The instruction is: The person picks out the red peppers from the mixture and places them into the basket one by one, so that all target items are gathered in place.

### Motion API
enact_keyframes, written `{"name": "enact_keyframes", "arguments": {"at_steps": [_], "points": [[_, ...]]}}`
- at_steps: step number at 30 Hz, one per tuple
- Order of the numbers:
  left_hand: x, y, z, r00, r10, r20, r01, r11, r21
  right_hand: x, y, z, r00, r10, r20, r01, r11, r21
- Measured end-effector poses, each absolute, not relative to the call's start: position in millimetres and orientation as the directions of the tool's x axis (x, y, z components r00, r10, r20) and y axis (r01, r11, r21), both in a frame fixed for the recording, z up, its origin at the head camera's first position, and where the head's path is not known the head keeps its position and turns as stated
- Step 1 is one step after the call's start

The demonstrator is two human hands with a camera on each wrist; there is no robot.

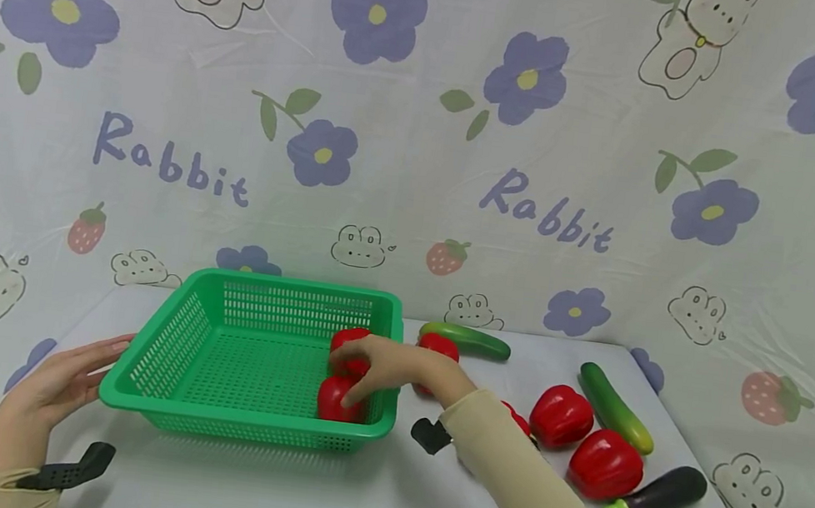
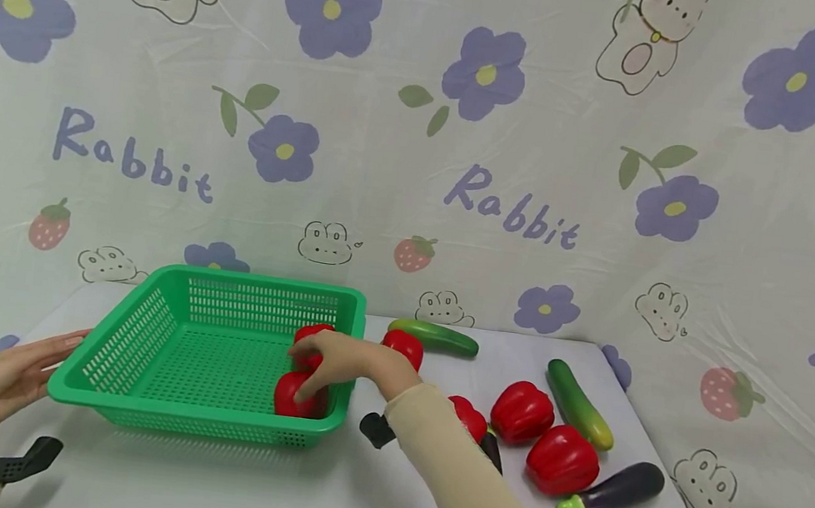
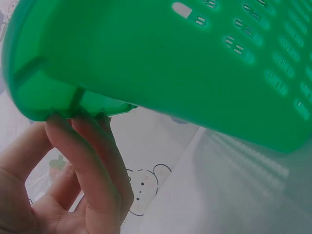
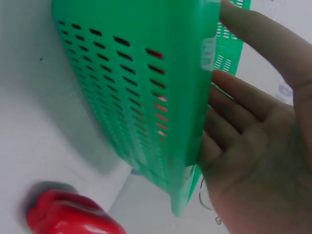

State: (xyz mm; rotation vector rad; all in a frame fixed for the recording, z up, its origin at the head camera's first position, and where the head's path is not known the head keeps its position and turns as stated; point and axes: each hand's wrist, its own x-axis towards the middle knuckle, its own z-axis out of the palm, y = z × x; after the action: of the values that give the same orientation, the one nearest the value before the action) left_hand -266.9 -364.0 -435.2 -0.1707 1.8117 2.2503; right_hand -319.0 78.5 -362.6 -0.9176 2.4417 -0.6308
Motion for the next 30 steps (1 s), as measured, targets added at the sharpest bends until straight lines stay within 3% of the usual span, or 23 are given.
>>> {"name": "enact_keyframes", "arguments": {"at_steps": [12,30], "points": [[-267,-365,-435,-0.961,0.124,-0.246,-0.267,-0.210,0.941,-326,93,-363,-0.751,-0.652,-0.103,-0.430,0.602,-0.672],[-265,-363,-434,-0.964,0.131,-0.231,-0.254,-0.198,0.947,-343,131,-370,-0.866,-0.494,0.082,-0.400,0.585,-0.705]]}}
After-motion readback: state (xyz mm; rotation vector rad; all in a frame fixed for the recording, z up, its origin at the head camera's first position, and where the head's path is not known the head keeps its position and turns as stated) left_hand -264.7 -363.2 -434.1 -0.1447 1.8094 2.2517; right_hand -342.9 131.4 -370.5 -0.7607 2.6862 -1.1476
